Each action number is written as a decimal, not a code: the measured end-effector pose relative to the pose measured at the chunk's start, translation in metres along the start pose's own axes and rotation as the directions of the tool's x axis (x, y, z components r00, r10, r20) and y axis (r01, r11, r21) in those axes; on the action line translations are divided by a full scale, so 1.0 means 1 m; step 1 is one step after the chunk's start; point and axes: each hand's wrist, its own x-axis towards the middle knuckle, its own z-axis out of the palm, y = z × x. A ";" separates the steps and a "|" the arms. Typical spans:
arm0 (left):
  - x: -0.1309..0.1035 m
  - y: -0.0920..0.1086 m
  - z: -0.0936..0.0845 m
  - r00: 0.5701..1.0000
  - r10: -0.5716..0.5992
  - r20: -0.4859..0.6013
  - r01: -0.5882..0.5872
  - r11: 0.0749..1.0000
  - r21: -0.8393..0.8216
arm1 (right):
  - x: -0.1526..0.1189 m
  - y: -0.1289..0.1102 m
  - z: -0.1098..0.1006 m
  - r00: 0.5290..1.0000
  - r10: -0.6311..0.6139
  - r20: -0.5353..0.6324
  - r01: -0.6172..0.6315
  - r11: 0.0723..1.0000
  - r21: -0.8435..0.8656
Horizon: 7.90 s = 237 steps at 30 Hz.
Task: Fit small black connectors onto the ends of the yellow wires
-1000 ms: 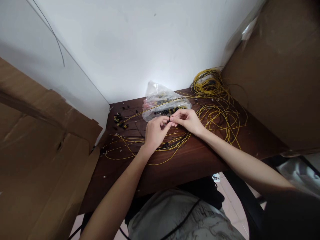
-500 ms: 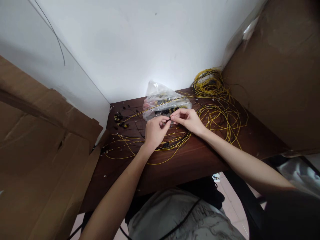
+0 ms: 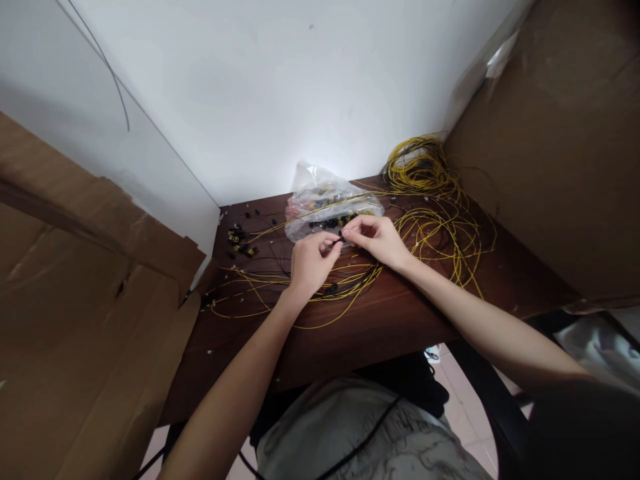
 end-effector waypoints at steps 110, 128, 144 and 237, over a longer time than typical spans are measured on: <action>0.000 0.004 -0.005 0.992 -0.042 0.115 0.037 0.998 0.044 | 0.001 0.001 0.004 0.987 0.159 -0.012 -0.153 0.964 0.220; 0.000 0.003 -0.004 0.991 -0.063 0.122 0.059 0.998 0.038 | 0.001 -0.001 0.004 0.988 0.154 0.021 -0.155 0.958 0.241; 0.000 0.004 -0.005 0.989 -0.055 0.136 0.048 0.997 0.054 | 0.000 -0.001 0.005 0.991 0.134 0.019 -0.135 0.964 0.230; 0.005 0.001 0.001 0.989 -0.146 -0.001 0.137 0.932 -0.336 | 0.002 -0.001 0.001 0.976 0.218 0.002 -0.195 0.870 0.453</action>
